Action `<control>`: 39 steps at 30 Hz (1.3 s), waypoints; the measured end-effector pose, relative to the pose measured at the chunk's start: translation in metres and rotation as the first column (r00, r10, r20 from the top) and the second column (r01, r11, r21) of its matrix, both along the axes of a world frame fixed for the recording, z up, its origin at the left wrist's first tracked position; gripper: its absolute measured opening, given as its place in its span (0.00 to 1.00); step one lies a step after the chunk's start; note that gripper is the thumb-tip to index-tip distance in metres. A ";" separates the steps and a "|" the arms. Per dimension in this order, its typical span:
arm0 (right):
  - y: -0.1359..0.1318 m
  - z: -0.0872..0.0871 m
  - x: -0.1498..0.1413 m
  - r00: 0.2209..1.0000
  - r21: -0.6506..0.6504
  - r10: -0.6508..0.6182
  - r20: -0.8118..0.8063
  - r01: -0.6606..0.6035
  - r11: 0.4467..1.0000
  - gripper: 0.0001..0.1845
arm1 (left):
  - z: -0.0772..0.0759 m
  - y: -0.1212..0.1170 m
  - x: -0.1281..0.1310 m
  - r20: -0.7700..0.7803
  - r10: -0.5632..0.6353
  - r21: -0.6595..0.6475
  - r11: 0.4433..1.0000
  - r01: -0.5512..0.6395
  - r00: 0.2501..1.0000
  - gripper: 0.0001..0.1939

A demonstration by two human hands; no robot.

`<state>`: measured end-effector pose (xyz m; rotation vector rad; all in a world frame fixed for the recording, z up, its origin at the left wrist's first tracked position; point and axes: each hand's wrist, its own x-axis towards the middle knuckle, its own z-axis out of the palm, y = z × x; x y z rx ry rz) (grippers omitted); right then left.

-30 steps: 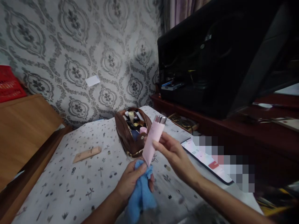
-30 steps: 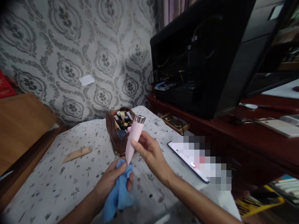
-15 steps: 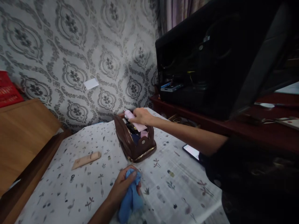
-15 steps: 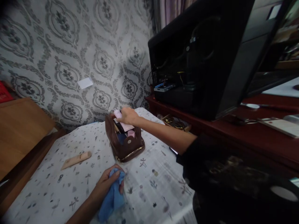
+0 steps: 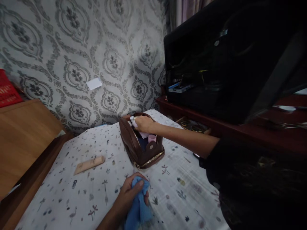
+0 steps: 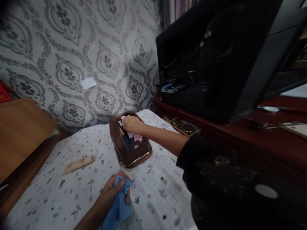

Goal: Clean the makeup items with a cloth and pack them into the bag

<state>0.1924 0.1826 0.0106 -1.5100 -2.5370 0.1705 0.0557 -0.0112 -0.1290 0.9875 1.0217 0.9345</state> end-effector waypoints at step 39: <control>0.028 -0.003 -0.009 0.995 -0.030 -0.067 -0.068 0.065 0.997 0.17 | -0.005 0.000 -0.006 0.005 -0.053 0.015 0.999 0.052 0.999 0.26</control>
